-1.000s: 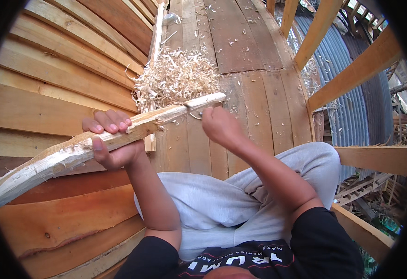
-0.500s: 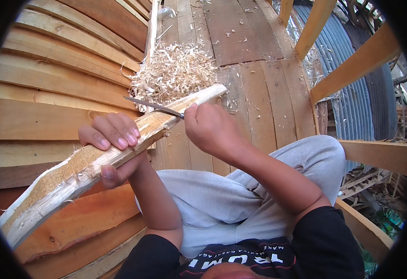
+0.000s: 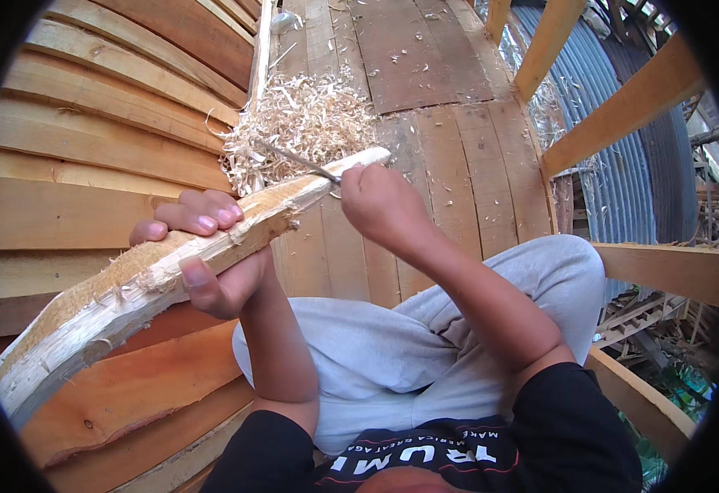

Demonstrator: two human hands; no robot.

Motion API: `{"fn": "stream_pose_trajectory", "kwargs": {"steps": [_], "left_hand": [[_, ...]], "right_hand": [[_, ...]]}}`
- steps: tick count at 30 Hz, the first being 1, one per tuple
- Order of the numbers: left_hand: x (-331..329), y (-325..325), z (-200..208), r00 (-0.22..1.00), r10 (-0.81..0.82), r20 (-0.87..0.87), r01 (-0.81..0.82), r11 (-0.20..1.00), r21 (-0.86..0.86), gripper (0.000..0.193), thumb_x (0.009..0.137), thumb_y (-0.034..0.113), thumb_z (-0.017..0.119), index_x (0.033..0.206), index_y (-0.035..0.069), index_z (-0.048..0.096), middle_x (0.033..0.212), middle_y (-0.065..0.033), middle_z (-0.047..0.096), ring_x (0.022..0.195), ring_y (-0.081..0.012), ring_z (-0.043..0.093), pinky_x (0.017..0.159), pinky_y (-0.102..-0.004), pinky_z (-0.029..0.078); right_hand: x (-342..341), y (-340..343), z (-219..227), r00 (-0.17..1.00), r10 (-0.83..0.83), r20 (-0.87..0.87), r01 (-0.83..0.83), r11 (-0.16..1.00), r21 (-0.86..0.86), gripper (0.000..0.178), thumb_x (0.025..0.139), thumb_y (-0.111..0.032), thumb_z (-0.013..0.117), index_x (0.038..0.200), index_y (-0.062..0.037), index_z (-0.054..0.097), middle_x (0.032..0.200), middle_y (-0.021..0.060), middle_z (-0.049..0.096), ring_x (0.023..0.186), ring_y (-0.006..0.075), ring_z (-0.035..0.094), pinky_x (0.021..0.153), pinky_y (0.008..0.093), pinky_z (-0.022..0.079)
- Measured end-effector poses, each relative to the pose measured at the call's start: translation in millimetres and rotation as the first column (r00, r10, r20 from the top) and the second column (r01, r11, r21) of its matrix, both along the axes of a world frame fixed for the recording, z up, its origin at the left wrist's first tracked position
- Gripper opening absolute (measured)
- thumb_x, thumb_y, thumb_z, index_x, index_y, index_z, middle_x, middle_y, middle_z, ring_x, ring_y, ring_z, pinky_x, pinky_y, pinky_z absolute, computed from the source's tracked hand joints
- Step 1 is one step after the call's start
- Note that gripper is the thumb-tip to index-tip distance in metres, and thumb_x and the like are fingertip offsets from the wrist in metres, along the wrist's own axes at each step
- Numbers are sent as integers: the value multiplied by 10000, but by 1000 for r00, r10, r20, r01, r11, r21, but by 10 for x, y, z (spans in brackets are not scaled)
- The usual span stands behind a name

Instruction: The person sits cross-legged on a wooden floor and uses a knife to carve a long piece of wood. They repeatedly shave off thin layers of wood, creating wood shavings that accumulate on the floor.

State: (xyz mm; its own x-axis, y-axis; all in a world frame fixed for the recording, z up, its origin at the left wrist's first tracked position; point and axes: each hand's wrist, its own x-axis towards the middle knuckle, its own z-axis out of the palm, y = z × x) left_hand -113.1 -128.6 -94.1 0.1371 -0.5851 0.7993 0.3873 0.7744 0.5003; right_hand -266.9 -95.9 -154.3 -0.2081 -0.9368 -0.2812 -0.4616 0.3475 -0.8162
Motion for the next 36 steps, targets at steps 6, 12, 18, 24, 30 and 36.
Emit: {"fn": "stream_pose_trajectory", "kwargs": {"steps": [6, 12, 18, 24, 30, 36], "left_hand": [[153, -163, 31, 979, 170, -112, -144, 968, 205, 335, 777, 358, 579, 961, 96, 482, 661, -43, 441, 559, -154, 442, 540, -274, 436], [455, -353, -57, 962, 210, -177, -137, 926, 352, 250, 781, 336, 583, 890, 129, 495, 660, -14, 432, 577, -131, 442, 545, -262, 430], [184, -135, 27, 997, 49, -67, -35, 982, 188, 216, 796, 304, 576, 911, 134, 511, 678, -20, 442, 605, -143, 427, 590, -283, 400], [315, -249, -7, 987, 73, -143, -38, 971, 237, 269, 803, 306, 585, 947, 106, 480, 673, -32, 461, 556, -141, 467, 560, -262, 454], [189, -142, 45, 994, 53, -95, -31, 976, 214, 207, 802, 311, 563, 892, 134, 503, 674, -20, 442, 602, -139, 442, 570, -272, 416], [332, -216, -6, 988, 83, -131, -48, 967, 250, 271, 797, 301, 575, 946, 107, 459, 681, -28, 444, 563, -140, 455, 556, -263, 457]], "right_hand": [[74, -70, -391, 998, 29, 53, -27, 999, -24, 517, 945, -298, 333, 756, 52, 663, 809, 290, 645, 820, 472, 623, 810, 537, 479], [277, -63, -620, 1000, -29, -1, 29, 995, -92, 518, 948, -301, 314, 732, 23, 657, 800, 275, 645, 814, 473, 614, 798, 536, 479], [236, -19, -351, 996, -85, -8, 83, 989, -124, 517, 951, -288, 312, 721, 24, 654, 792, 283, 637, 784, 476, 610, 791, 540, 477], [215, -67, -410, 999, -40, 32, 43, 995, -93, 552, 953, -301, 305, 693, 46, 645, 777, 291, 632, 773, 480, 609, 784, 544, 475], [185, -54, -413, 997, -8, -77, -4, 989, -150, 552, 951, -299, 314, 675, 47, 645, 742, 290, 629, 749, 473, 617, 764, 537, 487], [193, -39, -145, 995, 3, -99, -15, 992, -126, 537, 951, -293, 331, 685, 44, 654, 729, 288, 629, 735, 459, 628, 756, 537, 495]]}}
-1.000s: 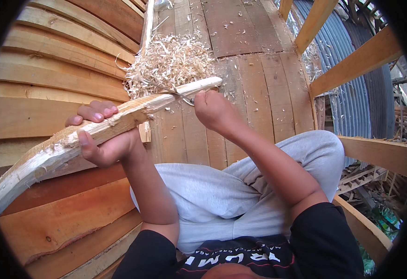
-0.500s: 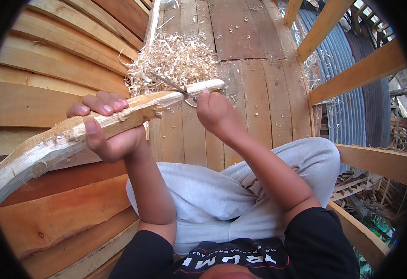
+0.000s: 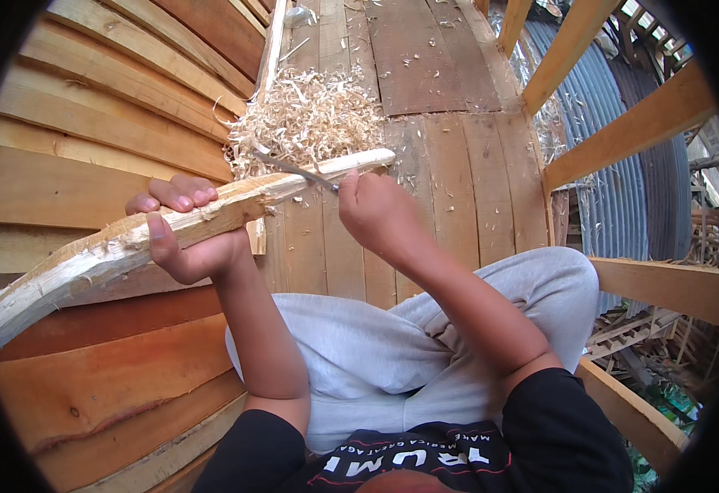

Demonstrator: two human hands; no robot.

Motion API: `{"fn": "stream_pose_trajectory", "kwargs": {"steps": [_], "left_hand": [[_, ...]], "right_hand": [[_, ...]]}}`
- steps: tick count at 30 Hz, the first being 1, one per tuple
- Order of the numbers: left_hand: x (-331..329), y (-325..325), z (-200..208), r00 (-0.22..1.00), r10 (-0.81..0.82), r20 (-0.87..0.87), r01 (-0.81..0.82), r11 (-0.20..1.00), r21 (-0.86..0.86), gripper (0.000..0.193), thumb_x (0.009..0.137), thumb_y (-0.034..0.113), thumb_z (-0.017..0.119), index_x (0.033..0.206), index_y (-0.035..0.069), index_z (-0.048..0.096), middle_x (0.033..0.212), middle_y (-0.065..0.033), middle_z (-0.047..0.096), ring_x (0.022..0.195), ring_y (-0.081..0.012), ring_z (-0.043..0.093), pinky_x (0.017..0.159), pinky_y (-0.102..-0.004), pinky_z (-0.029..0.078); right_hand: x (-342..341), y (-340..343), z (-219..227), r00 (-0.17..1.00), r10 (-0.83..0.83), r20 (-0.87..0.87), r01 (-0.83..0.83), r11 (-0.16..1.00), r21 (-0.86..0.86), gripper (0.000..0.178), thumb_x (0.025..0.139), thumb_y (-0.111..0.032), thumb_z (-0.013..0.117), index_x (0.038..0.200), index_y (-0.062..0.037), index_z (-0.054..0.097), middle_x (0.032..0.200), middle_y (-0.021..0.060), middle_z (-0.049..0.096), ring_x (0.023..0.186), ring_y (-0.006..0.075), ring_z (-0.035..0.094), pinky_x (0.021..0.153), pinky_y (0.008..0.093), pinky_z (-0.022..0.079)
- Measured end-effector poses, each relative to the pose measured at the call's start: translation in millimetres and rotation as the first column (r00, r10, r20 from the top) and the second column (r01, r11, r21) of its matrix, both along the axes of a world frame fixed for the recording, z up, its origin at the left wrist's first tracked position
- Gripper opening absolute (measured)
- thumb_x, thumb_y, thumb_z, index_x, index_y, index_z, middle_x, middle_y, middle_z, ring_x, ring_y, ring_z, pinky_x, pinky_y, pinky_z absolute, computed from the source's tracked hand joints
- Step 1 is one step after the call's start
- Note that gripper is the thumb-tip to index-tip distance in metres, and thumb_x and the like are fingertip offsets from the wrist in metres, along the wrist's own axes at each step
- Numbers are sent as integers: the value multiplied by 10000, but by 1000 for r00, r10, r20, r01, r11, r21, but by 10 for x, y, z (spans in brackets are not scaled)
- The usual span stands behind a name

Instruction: The person sits cross-legged on a wooden floor and uses a knife to carve a long piece of wood. They repeatedly shave off thin layers of wood, creating wood shavings that accumulate on the floor.

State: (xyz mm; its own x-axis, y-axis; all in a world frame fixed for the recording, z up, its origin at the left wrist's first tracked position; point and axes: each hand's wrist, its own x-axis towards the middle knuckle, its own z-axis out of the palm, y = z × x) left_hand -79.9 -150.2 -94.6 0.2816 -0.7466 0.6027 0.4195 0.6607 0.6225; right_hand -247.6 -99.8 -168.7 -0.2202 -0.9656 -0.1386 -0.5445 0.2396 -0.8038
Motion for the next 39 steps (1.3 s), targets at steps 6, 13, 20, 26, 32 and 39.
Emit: {"fn": "stream_pose_trajectory", "kwargs": {"steps": [6, 13, 20, 26, 32, 39], "left_hand": [[-257, 137, 41, 998, -8, 61, 14, 994, -104, 264, 805, 263, 555, 978, 97, 445, 687, -49, 446, 555, -144, 456, 544, -260, 453], [-235, 96, 105, 953, 301, 7, -297, 936, 189, 256, 772, 325, 567, 819, 126, 414, 674, -18, 401, 568, -127, 416, 536, -251, 404], [-159, 87, 93, 954, 301, 7, -295, 931, 213, 245, 770, 303, 563, 846, 126, 410, 671, -21, 402, 554, -131, 420, 541, -260, 415], [-251, 106, 102, 978, 210, 5, -209, 971, 114, 244, 768, 268, 567, 894, 119, 421, 662, -24, 409, 545, -138, 437, 544, -275, 448], [-206, 118, 83, 974, 224, -19, -218, 965, 148, 253, 761, 270, 576, 892, 120, 420, 658, -17, 404, 560, -130, 441, 546, -258, 442], [-173, 104, 100, 967, 251, -46, -240, 955, 172, 245, 760, 270, 573, 876, 119, 419, 661, -13, 404, 556, -119, 434, 540, -251, 428]], "right_hand": [[-163, -75, -159, 1000, -21, -20, 20, 999, -47, 549, 972, -316, 344, 671, 33, 642, 709, 282, 626, 724, 448, 631, 715, 516, 503], [-47, 69, 81, 969, 236, -70, -245, 952, -181, 337, 987, -261, 407, 840, 10, 542, 668, 249, 589, 667, 459, 577, 644, 552, 446], [43, 156, 335, 962, 267, -50, -270, 959, -80, 345, 983, -250, 412, 849, 14, 588, 740, 243, 623, 734, 445, 608, 693, 550, 462], [-205, -48, -343, 997, 65, -47, -68, 996, -62, 374, 992, -246, 407, 812, 20, 599, 752, 277, 613, 757, 468, 589, 697, 542, 449], [-14, 33, 64, 976, 198, 93, -190, 978, -82, 418, 1003, -265, 374, 811, 34, 593, 791, 281, 619, 774, 456, 593, 697, 519, 449], [1, -44, -20, 969, 228, 95, -225, 974, -41, 466, 1014, -285, 345, 817, 47, 604, 825, 282, 628, 814, 461, 597, 737, 512, 455]]}}
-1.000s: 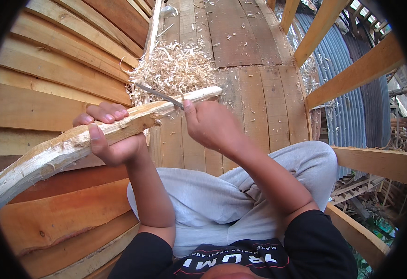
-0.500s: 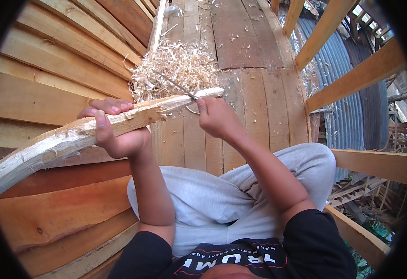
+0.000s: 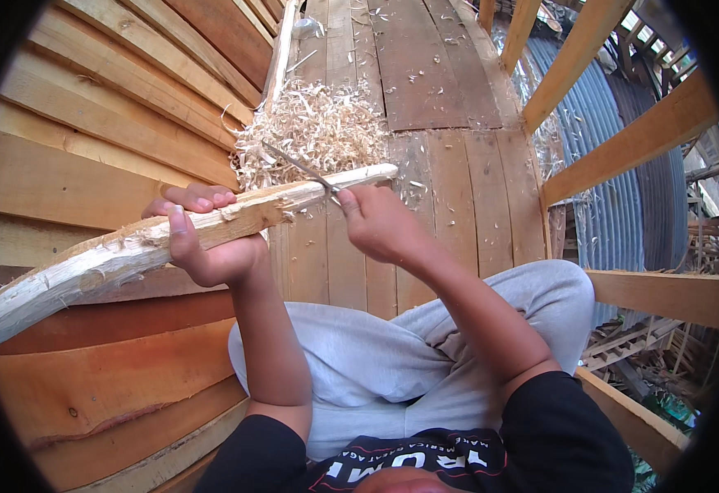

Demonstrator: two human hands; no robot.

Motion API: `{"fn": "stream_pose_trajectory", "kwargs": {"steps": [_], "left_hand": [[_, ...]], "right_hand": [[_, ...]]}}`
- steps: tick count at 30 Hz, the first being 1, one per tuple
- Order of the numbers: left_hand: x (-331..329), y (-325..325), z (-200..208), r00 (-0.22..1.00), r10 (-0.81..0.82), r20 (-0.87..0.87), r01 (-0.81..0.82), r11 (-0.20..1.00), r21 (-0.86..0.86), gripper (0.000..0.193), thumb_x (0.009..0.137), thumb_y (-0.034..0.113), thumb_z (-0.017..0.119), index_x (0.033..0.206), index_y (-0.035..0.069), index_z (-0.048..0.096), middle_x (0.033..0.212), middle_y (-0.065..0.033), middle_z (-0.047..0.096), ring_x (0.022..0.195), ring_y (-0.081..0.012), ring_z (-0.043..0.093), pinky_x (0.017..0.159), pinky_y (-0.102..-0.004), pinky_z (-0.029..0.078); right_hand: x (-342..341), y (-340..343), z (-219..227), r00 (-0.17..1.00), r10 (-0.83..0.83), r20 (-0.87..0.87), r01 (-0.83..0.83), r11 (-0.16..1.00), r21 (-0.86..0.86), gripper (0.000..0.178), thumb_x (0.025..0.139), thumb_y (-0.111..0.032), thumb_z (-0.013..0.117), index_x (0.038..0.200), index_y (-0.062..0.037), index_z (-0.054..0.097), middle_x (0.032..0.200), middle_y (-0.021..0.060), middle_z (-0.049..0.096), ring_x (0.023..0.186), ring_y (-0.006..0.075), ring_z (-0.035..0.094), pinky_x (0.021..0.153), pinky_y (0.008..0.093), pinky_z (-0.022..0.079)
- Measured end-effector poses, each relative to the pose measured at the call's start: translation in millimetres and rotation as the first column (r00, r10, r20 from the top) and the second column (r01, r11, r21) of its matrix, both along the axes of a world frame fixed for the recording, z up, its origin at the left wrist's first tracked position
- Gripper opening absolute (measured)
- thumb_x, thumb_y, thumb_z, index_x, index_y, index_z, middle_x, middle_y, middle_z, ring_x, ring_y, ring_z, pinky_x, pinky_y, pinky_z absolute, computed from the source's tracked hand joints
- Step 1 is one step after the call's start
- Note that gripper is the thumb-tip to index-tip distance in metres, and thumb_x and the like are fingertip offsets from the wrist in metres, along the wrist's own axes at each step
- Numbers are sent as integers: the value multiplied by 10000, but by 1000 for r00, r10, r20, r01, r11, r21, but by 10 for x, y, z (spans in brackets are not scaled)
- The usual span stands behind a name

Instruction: The person sits cross-legged on a wooden floor and uses a knife to carve a long piece of wood. They repeatedly shave off thin layers of wood, creating wood shavings that accumulate on the floor.

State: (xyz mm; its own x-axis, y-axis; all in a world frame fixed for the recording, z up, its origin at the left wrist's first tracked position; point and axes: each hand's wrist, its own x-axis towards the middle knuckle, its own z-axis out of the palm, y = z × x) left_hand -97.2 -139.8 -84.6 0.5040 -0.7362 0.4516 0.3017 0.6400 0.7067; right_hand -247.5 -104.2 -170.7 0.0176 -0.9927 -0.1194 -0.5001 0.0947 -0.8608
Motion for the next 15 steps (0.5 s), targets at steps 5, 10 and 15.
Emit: {"fn": "stream_pose_trajectory", "kwargs": {"steps": [5, 10, 15], "left_hand": [[-198, 22, 55, 992, 113, 57, -114, 993, 16, 255, 762, 279, 581, 874, 111, 425, 655, -15, 405, 550, -121, 438, 522, -245, 420], [-114, 42, 16, 997, 64, 52, -64, 998, -2, 243, 771, 299, 563, 845, 115, 422, 667, -19, 402, 582, -135, 439, 554, -268, 422], [-177, 8, 54, 992, 109, 60, -111, 993, 29, 258, 761, 280, 578, 880, 111, 425, 646, -15, 411, 552, -128, 441, 542, -260, 429]], "right_hand": [[-265, -105, -619, 983, -181, -28, 183, 976, 115, 454, 1012, -286, 345, 869, 54, 610, 831, 292, 631, 839, 467, 601, 767, 526, 457], [18, -5, -255, 994, -106, 31, 107, 993, -50, 456, 1012, -288, 357, 836, 58, 596, 796, 294, 616, 816, 482, 583, 744, 541, 442], [-267, -117, -674, 983, -178, 35, 174, 980, 91, 468, 1007, -287, 359, 785, 61, 580, 777, 299, 601, 795, 482, 575, 742, 540, 438]]}}
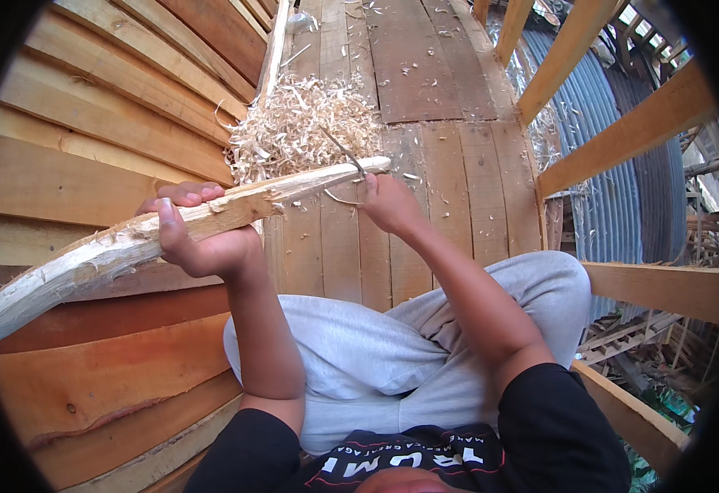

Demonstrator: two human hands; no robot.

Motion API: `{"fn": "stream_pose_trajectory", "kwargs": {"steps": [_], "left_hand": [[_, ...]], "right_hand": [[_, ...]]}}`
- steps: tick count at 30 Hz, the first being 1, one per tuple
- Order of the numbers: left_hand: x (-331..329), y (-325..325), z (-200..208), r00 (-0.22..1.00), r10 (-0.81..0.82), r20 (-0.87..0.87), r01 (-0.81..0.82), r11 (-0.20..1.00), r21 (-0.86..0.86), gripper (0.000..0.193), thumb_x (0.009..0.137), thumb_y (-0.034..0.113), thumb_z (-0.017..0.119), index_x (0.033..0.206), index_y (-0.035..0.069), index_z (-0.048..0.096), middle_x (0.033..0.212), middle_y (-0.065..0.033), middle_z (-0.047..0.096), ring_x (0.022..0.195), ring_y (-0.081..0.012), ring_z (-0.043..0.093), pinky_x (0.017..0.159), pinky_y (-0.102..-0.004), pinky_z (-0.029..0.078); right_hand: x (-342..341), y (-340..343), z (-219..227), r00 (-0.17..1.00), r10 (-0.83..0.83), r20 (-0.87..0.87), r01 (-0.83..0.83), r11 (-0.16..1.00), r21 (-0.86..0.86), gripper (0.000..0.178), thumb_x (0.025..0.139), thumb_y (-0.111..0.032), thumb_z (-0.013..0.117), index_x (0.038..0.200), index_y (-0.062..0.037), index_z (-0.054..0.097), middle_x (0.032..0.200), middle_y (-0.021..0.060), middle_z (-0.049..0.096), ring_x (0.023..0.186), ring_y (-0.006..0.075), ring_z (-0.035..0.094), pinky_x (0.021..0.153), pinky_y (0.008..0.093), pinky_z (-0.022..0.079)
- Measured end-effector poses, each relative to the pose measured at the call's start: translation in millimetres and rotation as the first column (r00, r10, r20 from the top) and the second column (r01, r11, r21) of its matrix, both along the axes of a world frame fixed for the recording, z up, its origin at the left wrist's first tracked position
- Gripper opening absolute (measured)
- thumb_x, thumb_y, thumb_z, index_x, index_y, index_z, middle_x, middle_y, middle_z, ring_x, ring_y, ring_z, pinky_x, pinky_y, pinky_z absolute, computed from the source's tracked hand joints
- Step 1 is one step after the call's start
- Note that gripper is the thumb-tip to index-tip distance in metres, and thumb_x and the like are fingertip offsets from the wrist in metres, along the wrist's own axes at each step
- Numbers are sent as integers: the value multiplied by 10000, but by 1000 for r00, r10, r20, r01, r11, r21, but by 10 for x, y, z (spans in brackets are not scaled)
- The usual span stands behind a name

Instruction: The person sits cross-legged on a wooden floor and uses a knife to carve a long piece of wood. They repeatedly shave off thin layers of wood, creating wood shavings that accumulate on the floor.

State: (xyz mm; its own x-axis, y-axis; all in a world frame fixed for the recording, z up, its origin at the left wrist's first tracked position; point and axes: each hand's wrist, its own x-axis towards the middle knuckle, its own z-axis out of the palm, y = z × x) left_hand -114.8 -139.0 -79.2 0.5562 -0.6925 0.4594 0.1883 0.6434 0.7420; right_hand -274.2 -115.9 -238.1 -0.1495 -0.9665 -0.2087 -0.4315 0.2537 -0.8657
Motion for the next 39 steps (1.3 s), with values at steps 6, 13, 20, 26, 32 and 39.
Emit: {"fn": "stream_pose_trajectory", "kwargs": {"steps": [6, 13, 20, 26, 32, 39], "left_hand": [[-26, 0, -8, 997, 80, 2, -80, 997, 19, 254, 778, 313, 560, 813, 92, 438, 640, -28, 419, 563, -159, 455, 572, -304, 431], [229, -197, -26, 989, 138, -56, -130, 984, 122, 275, 800, 322, 565, 733, 91, 433, 676, -37, 436, 607, -172, 464, 584, -312, 438], [81, -126, -17, 988, 151, -25, -148, 985, 89, 286, 801, 333, 588, 765, 86, 450, 668, -48, 452, 614, -171, 490, 605, -314, 448], [219, -108, -68, 999, 19, -51, -17, 999, 38, 301, 782, 299, 617, 848, 57, 451, 653, -64, 472, 601, -184, 514, 588, -315, 463], [241, -209, -56, 987, 153, -45, -149, 985, 81, 276, 796, 300, 590, 781, 70, 439, 636, -53, 437, 589, -188, 498, 601, -329, 456], [131, -139, 7, 987, 163, 1, -162, 978, 130, 296, 814, 346, 568, 755, 94, 425, 679, -37, 429, 647, -174, 477, 644, -331, 436]], "right_hand": [[301, 160, 408, 984, 123, 131, -93, 973, -213, 457, 1002, -268, 368, 755, 52, 582, 780, 286, 609, 793, 473, 585, 737, 538, 451], [346, 103, 179, 994, 104, 30, -94, 964, -247, 437, 989, -274, 389, 770, 38, 603, 773, 279, 612, 787, 465, 595, 734, 545, 455], [269, 40, 254, 996, 50, 70, -20, 929, -370, 402, 979, -248, 432, 724, 38, 552, 706, 291, 579, 700, 490, 556, 653, 546, 421], [395, 261, 492, 992, 101, -82, -119, 957, -264, 418, 989, -278, 393, 828, 29, 626, 777, 280, 621, 784, 460, 603, 738, 551, 456], [385, 206, 384, 997, 69, -39, -76, 972, -222, 434, 996, -288, 374, 842, 36, 617, 824, 284, 628, 836, 464, 598, 771, 541, 465], [309, 105, 274, 996, 77, -43, -83, 981, -173, 436, 1000, -286, 375, 842, 44, 611, 794, 286, 620, 784, 467, 592, 736, 532, 460]]}}
